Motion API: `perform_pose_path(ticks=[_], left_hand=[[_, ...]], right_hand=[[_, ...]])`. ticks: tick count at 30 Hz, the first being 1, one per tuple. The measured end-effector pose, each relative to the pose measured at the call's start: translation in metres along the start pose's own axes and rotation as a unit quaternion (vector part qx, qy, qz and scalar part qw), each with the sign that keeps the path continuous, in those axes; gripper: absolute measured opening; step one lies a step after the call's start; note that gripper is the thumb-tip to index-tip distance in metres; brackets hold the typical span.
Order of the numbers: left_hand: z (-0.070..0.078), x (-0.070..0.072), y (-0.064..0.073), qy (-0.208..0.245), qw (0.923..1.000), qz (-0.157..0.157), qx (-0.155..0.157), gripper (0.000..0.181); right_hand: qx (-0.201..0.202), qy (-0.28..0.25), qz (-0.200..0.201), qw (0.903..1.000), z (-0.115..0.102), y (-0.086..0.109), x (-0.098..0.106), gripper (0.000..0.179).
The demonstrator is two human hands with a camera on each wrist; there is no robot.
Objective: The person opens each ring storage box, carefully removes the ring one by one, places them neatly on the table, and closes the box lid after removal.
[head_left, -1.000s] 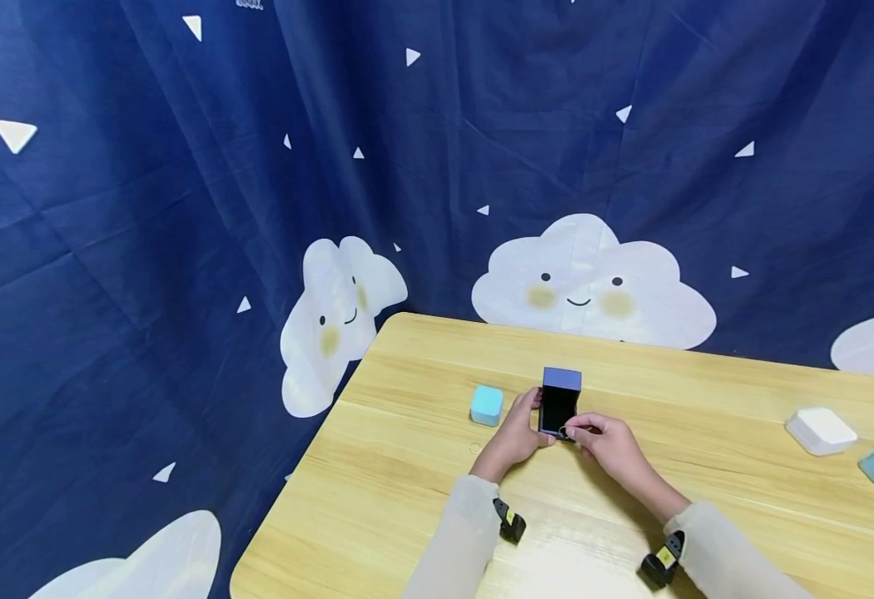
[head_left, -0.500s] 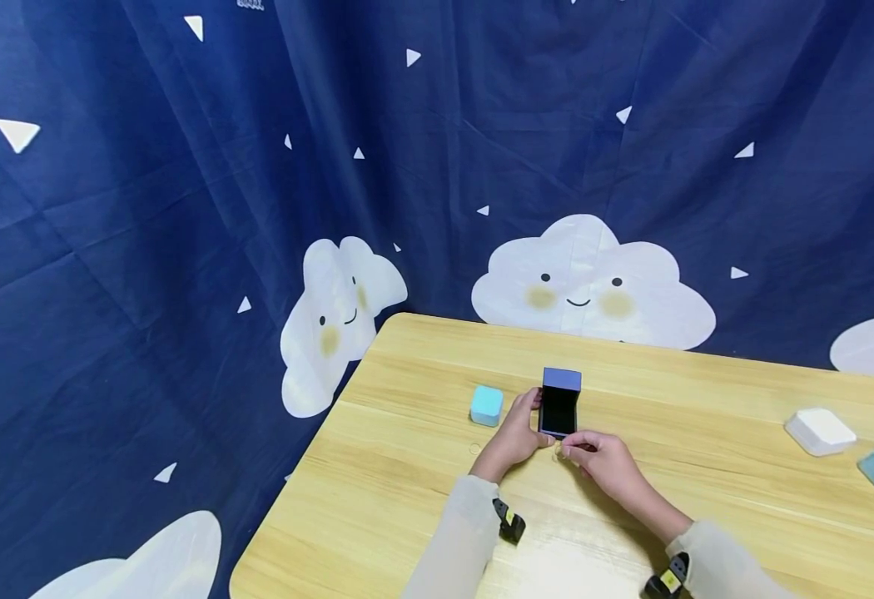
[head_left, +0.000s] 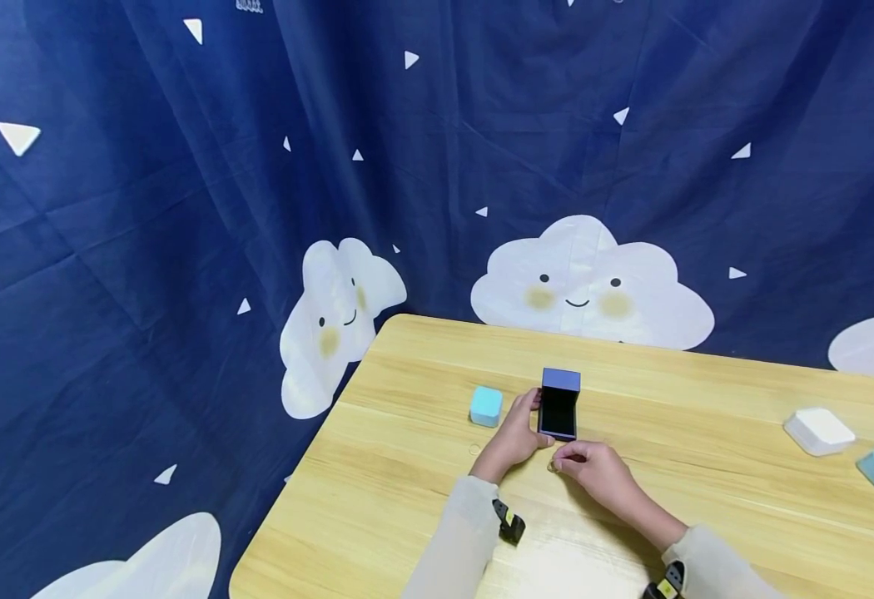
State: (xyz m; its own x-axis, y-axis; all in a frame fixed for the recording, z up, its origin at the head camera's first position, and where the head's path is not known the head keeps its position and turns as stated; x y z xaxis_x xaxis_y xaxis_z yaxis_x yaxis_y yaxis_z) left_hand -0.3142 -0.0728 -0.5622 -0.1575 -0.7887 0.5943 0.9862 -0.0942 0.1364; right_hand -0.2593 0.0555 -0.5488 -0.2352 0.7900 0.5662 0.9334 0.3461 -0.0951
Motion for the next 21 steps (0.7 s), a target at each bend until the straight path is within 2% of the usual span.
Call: perform_pose_path(ticks=[9, 21], left_hand=[[-0.0004, -0.0004, 0.0008, -0.003, 1.0000, 0.001, 0.000, 0.088], [-0.0009, -0.0005, 0.0004, -0.004, 1.0000, 0.003, -0.003, 0.088]], right_hand=[[0.019, 0.051, 0.005, 0.9985, -0.0017, 0.0009, -0.0033, 0.009], [0.042, 0.067, 0.017, 0.9967, -0.0050, 0.0010, -0.0033, 0.007]])
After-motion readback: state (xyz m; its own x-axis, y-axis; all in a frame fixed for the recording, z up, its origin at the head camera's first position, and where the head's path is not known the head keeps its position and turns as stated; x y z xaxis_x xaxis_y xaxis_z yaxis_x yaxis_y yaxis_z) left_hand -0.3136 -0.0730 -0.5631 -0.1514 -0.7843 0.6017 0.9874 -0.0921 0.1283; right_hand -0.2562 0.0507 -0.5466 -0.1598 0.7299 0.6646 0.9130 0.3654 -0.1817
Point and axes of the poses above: each hand's wrist, its own y-axis away from the middle knuckle, its own x-axis out of the back of the hand, z = x × y, the point moved 9 cm from there along -y, towards the middle knuckle, and after that the axes turned 8 degrees about x, right-handed, at the moved point
